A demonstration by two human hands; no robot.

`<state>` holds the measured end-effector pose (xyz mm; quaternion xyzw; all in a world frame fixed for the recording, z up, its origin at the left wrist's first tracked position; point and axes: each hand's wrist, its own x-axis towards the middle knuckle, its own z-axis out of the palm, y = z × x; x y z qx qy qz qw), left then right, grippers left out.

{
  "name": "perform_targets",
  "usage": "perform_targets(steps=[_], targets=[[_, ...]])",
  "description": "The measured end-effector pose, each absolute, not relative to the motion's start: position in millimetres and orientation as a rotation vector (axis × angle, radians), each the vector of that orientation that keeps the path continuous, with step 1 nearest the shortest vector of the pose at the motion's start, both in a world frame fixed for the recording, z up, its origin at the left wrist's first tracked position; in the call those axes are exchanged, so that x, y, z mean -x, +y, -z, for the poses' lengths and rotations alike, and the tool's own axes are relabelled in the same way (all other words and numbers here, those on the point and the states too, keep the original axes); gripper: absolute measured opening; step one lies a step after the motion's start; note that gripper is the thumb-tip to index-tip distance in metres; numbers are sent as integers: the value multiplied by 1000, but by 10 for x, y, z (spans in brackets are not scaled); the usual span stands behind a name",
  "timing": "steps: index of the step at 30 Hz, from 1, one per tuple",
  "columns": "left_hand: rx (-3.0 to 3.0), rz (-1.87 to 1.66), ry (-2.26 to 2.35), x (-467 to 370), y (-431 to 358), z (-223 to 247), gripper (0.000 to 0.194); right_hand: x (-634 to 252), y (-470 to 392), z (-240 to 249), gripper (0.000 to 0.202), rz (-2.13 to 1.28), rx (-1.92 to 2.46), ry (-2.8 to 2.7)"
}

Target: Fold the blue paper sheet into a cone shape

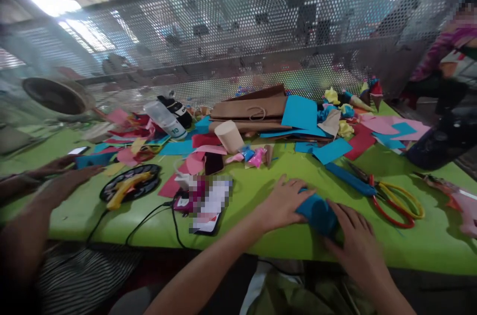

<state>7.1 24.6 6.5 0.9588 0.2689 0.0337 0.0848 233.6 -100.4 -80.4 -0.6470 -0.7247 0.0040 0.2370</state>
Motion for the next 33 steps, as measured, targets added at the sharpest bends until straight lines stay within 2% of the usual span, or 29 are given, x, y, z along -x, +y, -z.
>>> perform_targets(steps=[3,8,18,24,31,33], targets=[[-2912,-123,814,-88,176,-169,65,-2323,-1001,781,75,-44,1770,-1964],[-3018,-201,782,-71,98,-162,58,-2329,-965,727,66,-111,1727,-1920],[-3070,-180,753,-17,79,-88,59,-2455,-755,471,31,-501,1650,-1752],[-3100,-203,747,20,55,-86,59,-2388,-663,412,37,-549,1695,-1607],[-3145,-478,727,53,-37,-2,56,-2330,-688,369,36,-717,1701,-1428],[-3148,-563,697,54,-52,25,50,-2315,-697,353,37,-758,1694,-1377]])
